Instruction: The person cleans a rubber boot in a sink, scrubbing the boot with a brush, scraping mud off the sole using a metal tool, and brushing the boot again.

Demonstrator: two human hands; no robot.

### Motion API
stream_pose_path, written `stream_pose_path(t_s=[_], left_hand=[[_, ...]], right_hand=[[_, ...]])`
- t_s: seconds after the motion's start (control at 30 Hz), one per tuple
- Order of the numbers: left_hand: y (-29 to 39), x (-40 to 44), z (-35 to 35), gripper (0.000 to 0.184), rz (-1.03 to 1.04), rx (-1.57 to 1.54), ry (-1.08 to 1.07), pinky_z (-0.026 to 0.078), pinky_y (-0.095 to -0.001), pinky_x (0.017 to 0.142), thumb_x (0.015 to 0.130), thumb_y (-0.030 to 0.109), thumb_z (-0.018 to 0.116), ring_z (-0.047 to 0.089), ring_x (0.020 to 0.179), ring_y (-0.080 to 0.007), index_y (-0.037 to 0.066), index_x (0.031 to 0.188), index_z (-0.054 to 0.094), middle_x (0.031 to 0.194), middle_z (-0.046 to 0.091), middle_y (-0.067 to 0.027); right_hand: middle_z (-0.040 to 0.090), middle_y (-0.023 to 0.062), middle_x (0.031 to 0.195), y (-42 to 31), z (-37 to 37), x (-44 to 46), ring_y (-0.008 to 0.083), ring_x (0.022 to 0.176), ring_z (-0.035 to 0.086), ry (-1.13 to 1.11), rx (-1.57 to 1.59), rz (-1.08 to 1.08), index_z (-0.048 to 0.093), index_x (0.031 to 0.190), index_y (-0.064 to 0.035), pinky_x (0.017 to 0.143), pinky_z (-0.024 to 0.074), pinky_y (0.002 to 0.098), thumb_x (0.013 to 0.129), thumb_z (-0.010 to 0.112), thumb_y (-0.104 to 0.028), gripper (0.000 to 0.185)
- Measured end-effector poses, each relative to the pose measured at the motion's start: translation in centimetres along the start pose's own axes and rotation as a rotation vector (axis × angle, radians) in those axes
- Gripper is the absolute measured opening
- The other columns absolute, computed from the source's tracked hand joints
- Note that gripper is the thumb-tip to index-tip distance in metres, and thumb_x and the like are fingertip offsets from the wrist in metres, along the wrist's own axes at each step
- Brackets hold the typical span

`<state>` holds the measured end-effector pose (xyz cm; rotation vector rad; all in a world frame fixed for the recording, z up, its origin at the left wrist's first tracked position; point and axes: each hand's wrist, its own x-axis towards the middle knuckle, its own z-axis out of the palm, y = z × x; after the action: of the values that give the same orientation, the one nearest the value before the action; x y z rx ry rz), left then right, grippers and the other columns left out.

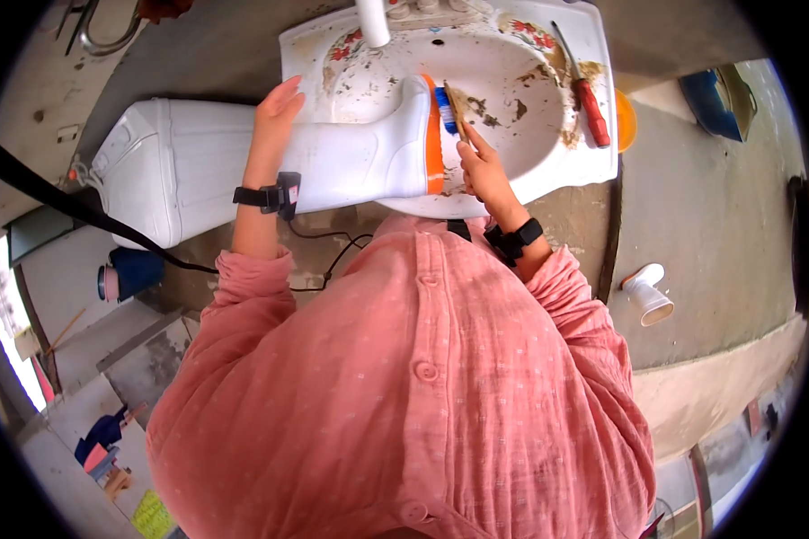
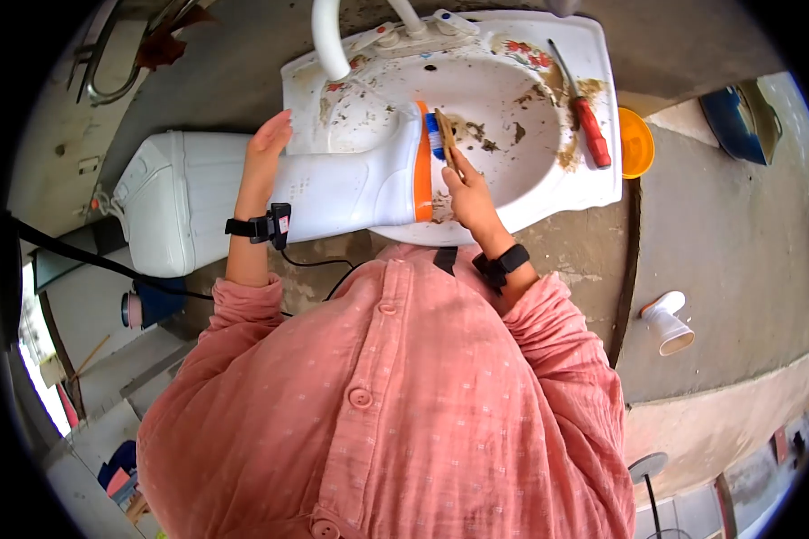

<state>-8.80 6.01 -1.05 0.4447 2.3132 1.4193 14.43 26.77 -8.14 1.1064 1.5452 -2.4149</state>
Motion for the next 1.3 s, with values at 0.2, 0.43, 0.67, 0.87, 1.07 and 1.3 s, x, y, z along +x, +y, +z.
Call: stream_pose_path(t_s=[0.2, 0.43, 0.67, 0.87, 1.07, 1.3], left_hand=[[-1.7, -6.8, -9.4, 0.039, -0.291, 0.184, 0.371, 0.042, -0.0294, 0.087, 0.089, 0.028, 0.054, 0.055, 0.104, -0.0175, -0.002, 0.113, 0.054, 0.110, 0.060, -0.0127], [-1.3, -8.8, -7.1, 0.040, -0.477, -0.504, -0.055, 0.046, -0.0289, 0.083, 0.092, 0.031, 0.049, 0.058, 0.096, -0.0172, -0.002, 0.114, 0.052, 0.106, 0.060, -0.0105], [3.9, -3.8, -2.6, 0.034, -0.379, -0.628, -0.414, 0.048, -0.0297, 0.084, 0.089, 0.017, 0.053, 0.059, 0.095, -0.0170, -0.001, 0.117, 0.049, 0.109, 0.059, -0.0092], [8.0, -0.3, 1.3, 0.028, -0.511, -0.824, -0.599, 0.050, -0.0350, 0.085, 0.092, 0.013, 0.044, 0.061, 0.095, -0.0212, -0.002, 0.115, 0.049, 0.109, 0.059, -0.0131], [8.7, 3.1, 3.7, 0.029, -0.628, -0.867, -0.651, 0.048, -0.0383, 0.087, 0.094, 0.017, 0.039, 0.060, 0.094, -0.0244, -0.004, 0.108, 0.052, 0.106, 0.059, -0.0153], [7.0, 1.9, 4.5, 0.040, -0.692, -0.807, -0.536, 0.041, -0.0414, 0.097, 0.094, 0.022, 0.040, 0.053, 0.108, -0.0284, -0.005, 0.123, 0.041, 0.120, 0.052, -0.0180]], right_hand=[[0.040, -0.0036, 0.061, 0.8, 0.1, 1.2, 0.0039, 0.043, 0.034, 0.088, -0.154, -0.063, 0.032, 0.137, -0.0117, 0.036, 0.0298, 0.0200, 0.089, 0.052, -0.024, 0.053], [0.043, -0.0026, 0.063, -0.9, 0.9, 0.6, 0.0034, 0.042, 0.035, 0.036, -0.230, -0.196, 0.033, 0.134, -0.0085, 0.036, 0.0296, 0.0189, 0.091, 0.048, -0.021, 0.047], [0.049, 0.0034, 0.068, -4.4, 3.2, -2.2, 0.0070, 0.040, 0.038, -0.137, 0.057, -0.145, 0.026, 0.137, -0.0065, 0.035, 0.0318, 0.0215, 0.094, 0.041, -0.022, 0.048], [0.054, 0.0070, 0.081, -6.7, 4.3, -7.0, 0.0164, 0.068, 0.047, -0.136, -0.243, -0.435, 0.034, 0.135, -0.0079, 0.067, 0.0409, 0.0250, 0.089, 0.051, -0.019, 0.050], [0.055, 0.0230, 0.076, -7.3, 6.7, -7.7, 0.0397, 0.068, 0.055, -0.005, -0.599, -0.746, 0.032, 0.137, -0.0110, 0.065, 0.0436, 0.0455, 0.087, 0.050, -0.019, 0.054], [0.059, 0.0265, 0.071, -5.3, 4.4, -4.1, 0.0427, 0.069, 0.057, 0.133, -0.596, -0.519, 0.036, 0.133, -0.0078, 0.066, 0.0438, 0.0476, 0.087, 0.046, -0.025, 0.051]])
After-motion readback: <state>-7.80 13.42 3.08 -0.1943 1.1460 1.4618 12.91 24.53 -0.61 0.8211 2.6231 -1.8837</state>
